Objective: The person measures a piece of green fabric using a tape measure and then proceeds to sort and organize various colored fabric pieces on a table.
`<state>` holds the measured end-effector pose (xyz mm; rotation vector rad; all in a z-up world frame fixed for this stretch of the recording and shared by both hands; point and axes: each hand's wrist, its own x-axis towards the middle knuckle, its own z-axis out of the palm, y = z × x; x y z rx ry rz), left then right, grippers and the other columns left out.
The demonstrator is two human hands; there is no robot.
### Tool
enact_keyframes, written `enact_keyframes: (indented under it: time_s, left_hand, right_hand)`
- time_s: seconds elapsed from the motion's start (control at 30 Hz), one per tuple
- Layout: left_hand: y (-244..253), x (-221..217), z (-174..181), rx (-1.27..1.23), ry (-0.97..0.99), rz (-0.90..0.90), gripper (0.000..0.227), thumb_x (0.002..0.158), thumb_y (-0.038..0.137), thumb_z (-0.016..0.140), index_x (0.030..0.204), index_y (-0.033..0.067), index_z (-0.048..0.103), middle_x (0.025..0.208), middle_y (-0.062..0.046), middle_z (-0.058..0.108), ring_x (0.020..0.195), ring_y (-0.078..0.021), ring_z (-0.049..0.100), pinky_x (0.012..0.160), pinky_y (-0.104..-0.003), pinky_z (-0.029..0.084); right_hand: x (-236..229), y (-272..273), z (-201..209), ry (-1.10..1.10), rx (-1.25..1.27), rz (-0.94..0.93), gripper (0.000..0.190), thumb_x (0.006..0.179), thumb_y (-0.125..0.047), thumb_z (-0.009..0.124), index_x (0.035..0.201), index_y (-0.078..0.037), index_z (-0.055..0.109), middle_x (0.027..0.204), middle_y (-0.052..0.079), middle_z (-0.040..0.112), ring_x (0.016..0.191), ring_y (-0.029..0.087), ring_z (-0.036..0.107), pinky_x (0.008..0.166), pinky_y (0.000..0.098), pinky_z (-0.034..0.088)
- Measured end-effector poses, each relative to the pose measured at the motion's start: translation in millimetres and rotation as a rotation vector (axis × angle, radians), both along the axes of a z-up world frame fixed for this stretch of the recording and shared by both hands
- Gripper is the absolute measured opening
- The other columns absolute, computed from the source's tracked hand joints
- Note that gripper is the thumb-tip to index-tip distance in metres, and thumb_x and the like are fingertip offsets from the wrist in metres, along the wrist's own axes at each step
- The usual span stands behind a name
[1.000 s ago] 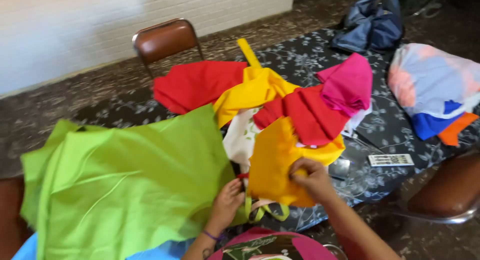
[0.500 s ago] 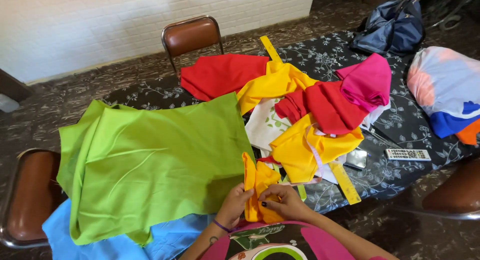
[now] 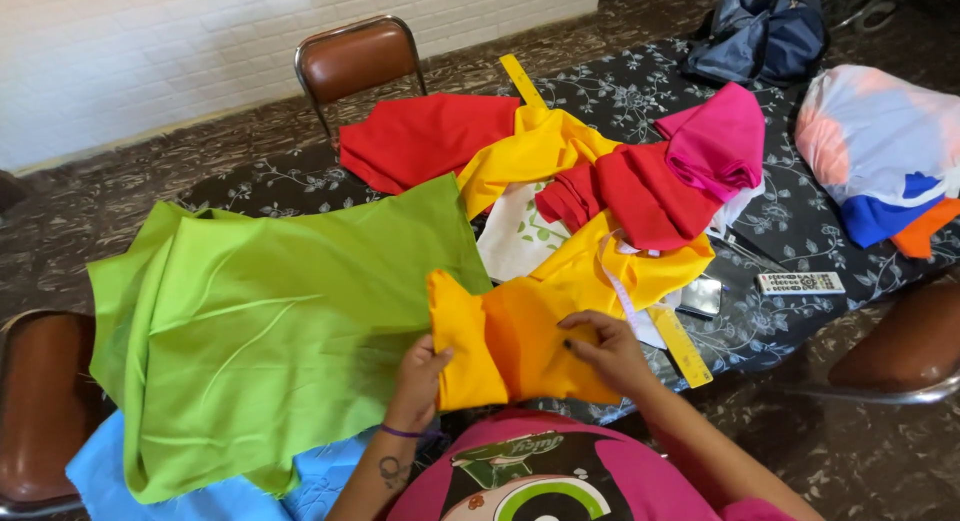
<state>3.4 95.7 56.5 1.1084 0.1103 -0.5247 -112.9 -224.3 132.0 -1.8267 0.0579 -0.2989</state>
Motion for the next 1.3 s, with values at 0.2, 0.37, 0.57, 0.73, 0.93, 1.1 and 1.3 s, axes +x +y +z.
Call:
enact_keyframes:
  time_s: [0.2, 0.37, 0.57, 0.73, 0.93, 1.1, 1.3]
  left_hand:
    - [31, 20, -8, -0.017, -0.080, 0.087, 0.030, 0.098, 0.004, 0.071, 0.128, 0.0002, 0.072, 0.128, -0.018, 0.078, 0.110, -0.0320, 0.076, 0.098, -0.049, 0.062]
    - [33, 16, -11, 0.004, -0.045, 0.089, 0.032, 0.096, 0.003, 0.072, 0.129, -0.0004, 0.072, 0.129, -0.018, 0.078, 0.113, -0.0339, 0.075, 0.100, -0.050, 0.062]
    - [27, 8, 3, 0.019, 0.012, 0.046, 0.046, 0.096, 0.001, 0.070, 0.141, 0.0002, 0.067, 0.134, -0.019, 0.075, 0.116, -0.0348, 0.074, 0.101, -0.050, 0.061]
    - [12, -1, 23, -0.003, 0.032, -0.005, 0.049, 0.093, 0.003, 0.074, 0.141, -0.0018, 0.066, 0.133, -0.021, 0.076, 0.112, -0.0355, 0.075, 0.098, -0.050, 0.062]
    - [-30, -16, 38, -0.072, -0.032, -0.221, 0.029, 0.099, 0.003, 0.070, 0.128, -0.0002, 0.070, 0.117, -0.018, 0.080, 0.100, -0.0279, 0.078, 0.089, -0.042, 0.064]
    - [-65, -35, 68, 0.007, 0.046, -0.369, 0.044, 0.097, 0.000, 0.071, 0.140, -0.0057, 0.064, 0.124, -0.027, 0.079, 0.107, -0.0330, 0.080, 0.090, -0.039, 0.069]
    - [-67, -34, 35, 0.177, 0.038, -0.345, 0.034, 0.096, -0.004, 0.076, 0.129, 0.0007, 0.072, 0.098, -0.010, 0.070, 0.080, -0.0191, 0.074, 0.069, -0.032, 0.066]
  right_hand:
    - [-10, -42, 18, 0.118, -0.078, -0.355, 0.026, 0.084, -0.002, 0.074, 0.105, -0.016, 0.082, 0.117, -0.003, 0.081, 0.109, 0.014, 0.068, 0.098, 0.0336, 0.052]
    - [-12, -52, 19, 0.083, -0.084, -0.395, 0.024, 0.086, 0.003, 0.070, 0.102, -0.010, 0.081, 0.113, 0.003, 0.079, 0.106, 0.018, 0.071, 0.098, 0.0343, 0.057]
    - [-12, -54, 5, 0.100, -0.196, -0.393, 0.023, 0.086, 0.003, 0.066, 0.097, -0.011, 0.082, 0.109, 0.004, 0.078, 0.104, 0.021, 0.071, 0.100, 0.0369, 0.057]
    - [-10, -41, -12, 0.093, -0.204, -0.368, 0.025, 0.083, 0.003, 0.065, 0.095, -0.011, 0.083, 0.105, 0.004, 0.078, 0.101, 0.021, 0.072, 0.097, 0.0376, 0.057]
    - [-13, 8, -33, -0.013, -0.085, -0.162, 0.034, 0.080, 0.006, 0.071, 0.105, -0.015, 0.084, 0.102, 0.004, 0.073, 0.097, 0.020, 0.069, 0.091, 0.0342, 0.050]
    - [-13, 53, -13, 0.004, -0.160, -0.021, 0.026, 0.085, -0.012, 0.081, 0.111, -0.014, 0.080, 0.106, 0.004, 0.080, 0.096, 0.020, 0.076, 0.084, 0.0354, 0.055]
    - [-16, 63, -32, 0.174, -0.167, -0.122, 0.024, 0.080, -0.018, 0.088, 0.104, -0.021, 0.085, 0.099, -0.001, 0.080, 0.087, 0.016, 0.073, 0.078, 0.0323, 0.051]
